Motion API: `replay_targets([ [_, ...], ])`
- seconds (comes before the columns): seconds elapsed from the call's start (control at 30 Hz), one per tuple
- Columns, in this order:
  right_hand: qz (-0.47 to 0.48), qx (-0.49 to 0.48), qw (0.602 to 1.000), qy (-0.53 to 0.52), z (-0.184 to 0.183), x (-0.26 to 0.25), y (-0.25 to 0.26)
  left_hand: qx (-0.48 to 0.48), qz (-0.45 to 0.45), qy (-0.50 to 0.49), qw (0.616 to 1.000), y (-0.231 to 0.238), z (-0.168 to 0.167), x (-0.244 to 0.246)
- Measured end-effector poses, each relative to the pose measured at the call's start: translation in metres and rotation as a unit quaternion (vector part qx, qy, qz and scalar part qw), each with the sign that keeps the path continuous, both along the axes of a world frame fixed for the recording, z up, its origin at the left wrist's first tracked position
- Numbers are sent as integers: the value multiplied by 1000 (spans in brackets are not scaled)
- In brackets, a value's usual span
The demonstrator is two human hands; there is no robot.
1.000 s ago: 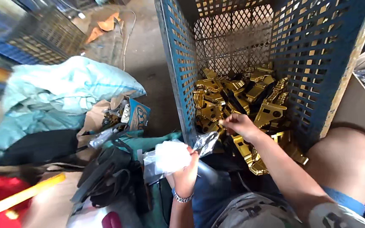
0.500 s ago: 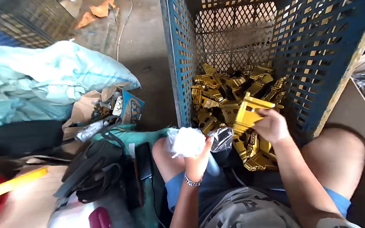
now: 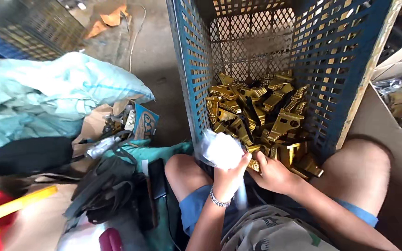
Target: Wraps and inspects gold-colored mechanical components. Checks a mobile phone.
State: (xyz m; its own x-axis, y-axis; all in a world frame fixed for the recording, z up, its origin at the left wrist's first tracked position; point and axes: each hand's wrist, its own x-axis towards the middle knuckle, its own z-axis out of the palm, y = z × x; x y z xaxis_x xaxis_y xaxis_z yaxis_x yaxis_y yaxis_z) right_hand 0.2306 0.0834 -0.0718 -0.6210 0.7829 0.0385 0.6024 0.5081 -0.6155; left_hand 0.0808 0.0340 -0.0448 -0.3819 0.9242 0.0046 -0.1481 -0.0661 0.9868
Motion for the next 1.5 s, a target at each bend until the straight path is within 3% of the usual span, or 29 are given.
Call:
replay_targets([
  [0.07, -15, -75, 997, -31, 3, -6, 12, 35, -36, 154, 987, -5, -14, -3],
  [0.13, -31, -221, 975, 6, 10, -13, 31, 38, -49, 239, 969, -6, -25, 1],
  [0.23, -40, -377, 910, 170, 17, -8, 39, 11, 36, 179, 983, 5, -29, -3],
  [0.3, -72, -357, 894, 261, 18, -2, 34, -4, 62, 95, 994, 6, -21, -8],
  [0.37, -136, -262, 908, 297, 11, -4, 31, 6, -32, 78, 996, -5, -12, 1],
  [0.43, -201, -231, 883, 356, 8, 0, 30, 61, -133, 40, 988, -11, -7, 12],
  [0.5, -193, -264, 790, 519, 7, 27, 35, 84, -138, -19, 987, -11, -2, 5],
  [0.57, -68, -292, 600, 742, 2, 66, 46, 52, -103, -48, 992, -12, 5, -14],
  [0.6, -10, -291, 532, 795, 6, 77, 55, 39, -88, -38, 995, -11, 5, -20],
  [0.63, -4, -289, 535, 794, 14, 79, 61, 40, -72, 7, 997, -11, 1, -20],
  [0.67, -49, -281, 616, 734, 19, 74, 60, 54, -52, 79, 994, -9, -6, -15],
  [0.7, -100, -264, 729, 624, 23, 62, 54, 79, -30, 160, 983, -6, -13, -8],
  [0.73, -94, -257, 822, 500, 27, 48, 45, 109, -4, 235, 966, -1, -19, 1],
  [0.77, -54, -246, 878, 407, 29, 32, 35, 137, 24, 300, 944, 3, -24, 9],
  [0.8, -16, -223, 908, 354, 29, 20, 24, 153, 40, 337, 928, 3, -25, 14],
  [0.83, 4, -206, 917, 342, 30, 14, 17, 147, 25, 318, 936, 0, -19, 16],
  [0.9, -2, -230, 910, 344, 33, 17, 15, 82, -85, 119, 986, -12, 3, 12],
  [0.93, 0, -257, 909, 329, 33, 20, 13, 45, -129, 28, 990, -16, 11, 8],
  [0.97, 4, -288, 907, 307, 35, 22, 10, 22, -145, 12, 989, -17, 13, 1],
  [1.03, -3, -346, 896, 277, 33, 19, 3, 15, -77, 146, 986, -12, -1, -15],
  [1.1, -27, -387, 875, 289, 24, 15, -1, 30, 46, 320, 946, -3, -24, -33],
  [1.17, -34, -394, 852, 343, 18, 15, 0, 75, 146, 359, 919, 3, -34, -49],
  [1.23, -15, -387, 841, 376, 19, 13, 2, 90, 164, 279, 942, -3, -24, -51],
  [1.33, 11, -378, 880, 288, 29, -5, 1, 5, 2, 97, 995, -19, 1, -28],
  [1.5, 54, -282, 919, 271, 21, -22, 15, 16, -17, 28, 999, -20, -10, -34],
])
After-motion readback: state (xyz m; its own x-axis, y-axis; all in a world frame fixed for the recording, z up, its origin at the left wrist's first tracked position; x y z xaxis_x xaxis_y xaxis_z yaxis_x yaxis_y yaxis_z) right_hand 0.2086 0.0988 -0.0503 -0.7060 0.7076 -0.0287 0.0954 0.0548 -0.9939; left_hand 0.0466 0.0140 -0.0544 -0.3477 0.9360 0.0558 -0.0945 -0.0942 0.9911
